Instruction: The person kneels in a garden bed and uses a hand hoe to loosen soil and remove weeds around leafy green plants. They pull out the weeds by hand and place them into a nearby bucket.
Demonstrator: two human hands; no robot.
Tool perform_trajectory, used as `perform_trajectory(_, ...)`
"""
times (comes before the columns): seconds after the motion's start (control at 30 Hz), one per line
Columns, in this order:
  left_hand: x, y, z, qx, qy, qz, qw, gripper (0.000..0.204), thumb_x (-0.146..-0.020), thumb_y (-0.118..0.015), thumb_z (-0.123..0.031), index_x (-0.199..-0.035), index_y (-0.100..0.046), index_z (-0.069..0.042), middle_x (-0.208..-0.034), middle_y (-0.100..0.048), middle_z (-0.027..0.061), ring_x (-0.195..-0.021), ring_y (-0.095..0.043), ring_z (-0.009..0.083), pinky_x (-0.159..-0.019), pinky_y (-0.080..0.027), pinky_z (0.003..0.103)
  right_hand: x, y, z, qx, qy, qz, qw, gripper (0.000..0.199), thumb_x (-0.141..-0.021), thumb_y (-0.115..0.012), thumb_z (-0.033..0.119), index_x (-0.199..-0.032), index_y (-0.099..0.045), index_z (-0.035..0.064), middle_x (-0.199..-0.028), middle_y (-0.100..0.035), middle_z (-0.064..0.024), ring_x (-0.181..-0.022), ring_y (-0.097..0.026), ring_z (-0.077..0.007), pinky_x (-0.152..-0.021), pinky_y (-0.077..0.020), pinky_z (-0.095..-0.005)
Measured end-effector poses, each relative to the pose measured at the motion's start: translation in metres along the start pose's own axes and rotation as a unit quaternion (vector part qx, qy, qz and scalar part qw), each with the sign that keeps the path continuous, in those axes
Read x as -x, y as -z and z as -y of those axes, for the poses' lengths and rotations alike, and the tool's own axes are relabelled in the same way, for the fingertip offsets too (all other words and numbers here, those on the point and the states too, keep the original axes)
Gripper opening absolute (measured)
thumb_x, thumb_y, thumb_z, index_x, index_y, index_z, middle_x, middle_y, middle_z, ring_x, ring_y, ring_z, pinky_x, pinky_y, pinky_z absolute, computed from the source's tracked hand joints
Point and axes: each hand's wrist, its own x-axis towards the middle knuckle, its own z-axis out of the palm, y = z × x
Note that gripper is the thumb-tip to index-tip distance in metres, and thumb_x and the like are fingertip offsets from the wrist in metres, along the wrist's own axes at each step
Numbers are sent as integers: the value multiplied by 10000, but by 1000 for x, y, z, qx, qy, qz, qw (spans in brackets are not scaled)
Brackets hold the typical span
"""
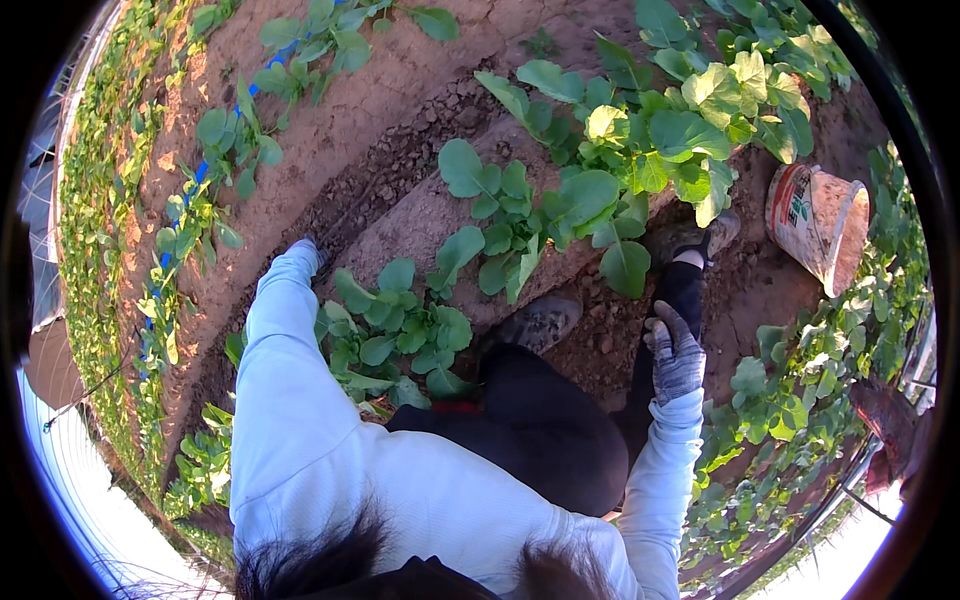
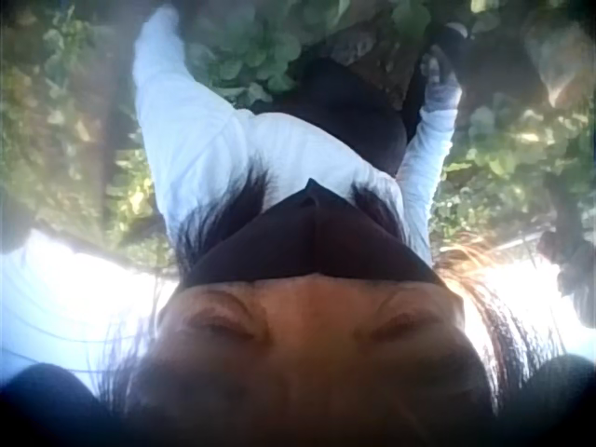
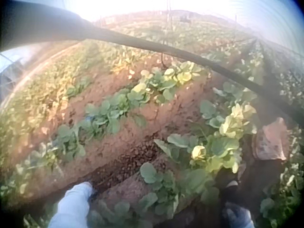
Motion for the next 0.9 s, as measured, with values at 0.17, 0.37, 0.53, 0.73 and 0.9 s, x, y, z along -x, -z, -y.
perform_trajectory(0.17, 6, 97, -82, 136, -115, -180, 967, 688, -734, -641, -344, -1303, -358, -79, -1275, -435, 171, -1161, -436, 308, -969, -370, 345, -1, -4, 15, 18, 18, 15, 1000, 294, -885, -520, 141, -1150, -533, 14, -865, -609, -38, -715, -509, -60, -692, -435, -197)
perform_trajectory(0.37, 12, 126, -197, 41, -273, -230, 933, 482, -806, -560, -287, -1248, -442, -136, -1230, -481, 155, -1073, -508, 322, -899, -421, 378, -6, 8, 14, 23, 5, 6, 1000, 324, -885, -523, 162, -1173, -513, 13, -887, -606, -53, -737, -531, -77, -704, -452, -212)
perform_trajectory(0.53, 5, 130, -235, -18, -231, -202, 952, 358, -887, -378, -322, -1151, -533, -137, -1139, -540, 167, -1034, -531, 331, -866, -436, 398, -5, 14, 18, 30, -18, -11, 999, 306, -883, -525, 151, -1160, -531, 22, -892, -615, -59, -760, -534, -79, -727, -449, -218)
perform_trajectory(0.73, 11, 125, -225, 123, -219, -169, 953, 362, -815, -554, -299, -1103, -556, -80, -1049, -585, 166, -946, -559, 338, -817, -454, 367, -7, 21, 19, 63, 7, -13, 998, 324, -883, -526, 163, -1167, -520, 9, -902, -605, -58, -734, -532, -74, -699, -449, -205)
perform_trajectory(0.9, -1, 111, -168, 190, -222, -232, 928, 384, -775, -622, -272, -1112, -561, -98, -1026, -606, 132, -932, -573, 312, -802, -457, 364, -9, 16, 21, 28, 13, 10, 999, 288, -879, -511, 106, -1151, -536, 14, -914, -612, -59, -773, -534, -84, -741, -445, -222)
